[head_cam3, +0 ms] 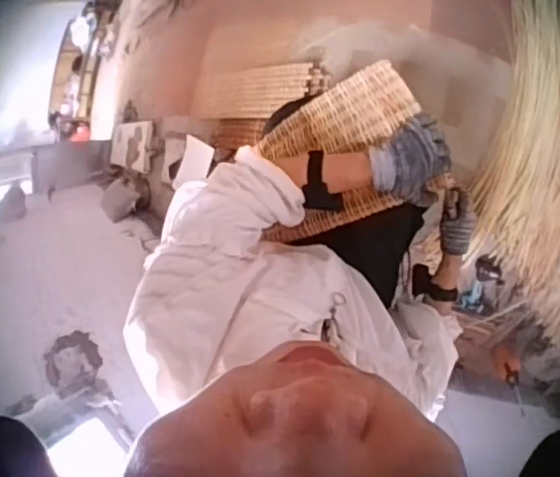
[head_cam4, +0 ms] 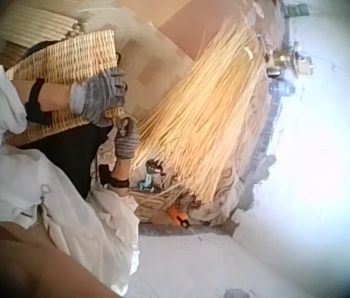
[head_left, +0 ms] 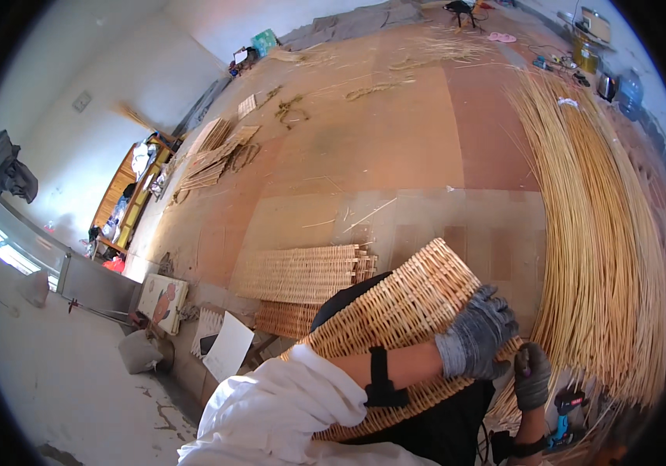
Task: The person prepares wicker strips by gathering and cutting them, then weaves them into mats, measuring the width with a tape measure and trimming the edges with cutters.
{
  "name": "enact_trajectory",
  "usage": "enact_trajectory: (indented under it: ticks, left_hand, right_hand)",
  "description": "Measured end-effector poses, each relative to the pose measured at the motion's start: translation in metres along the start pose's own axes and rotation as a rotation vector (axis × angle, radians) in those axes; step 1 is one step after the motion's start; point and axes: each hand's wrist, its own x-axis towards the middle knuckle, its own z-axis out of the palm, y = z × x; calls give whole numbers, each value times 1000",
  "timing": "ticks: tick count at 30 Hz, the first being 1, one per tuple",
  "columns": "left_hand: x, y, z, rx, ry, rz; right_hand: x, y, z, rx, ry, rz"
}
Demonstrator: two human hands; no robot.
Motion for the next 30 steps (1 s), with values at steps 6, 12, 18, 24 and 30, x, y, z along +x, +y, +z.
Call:
enact_trajectory:
  ticks: [6, 12, 18, 24, 30]
  left_hand:
    - [2, 1, 7, -10, 24, 32]
    - [7, -1, 9, -90, 114, 45]
    - [12, 1, 10, -34, 144, 89]
    - [13, -2, 10, -10, 241, 122]
    - [13, 0, 7, 0, 234, 146]
  right_hand:
    - [5, -17, -1, 435, 229, 164]
    - [-20, 2, 4, 530, 217, 344]
    - [-40, -47, 9, 309, 128, 425]
    - [-36, -91, -11, 78, -11, 460]
    - [-34, -101, -11, -1, -35, 490]
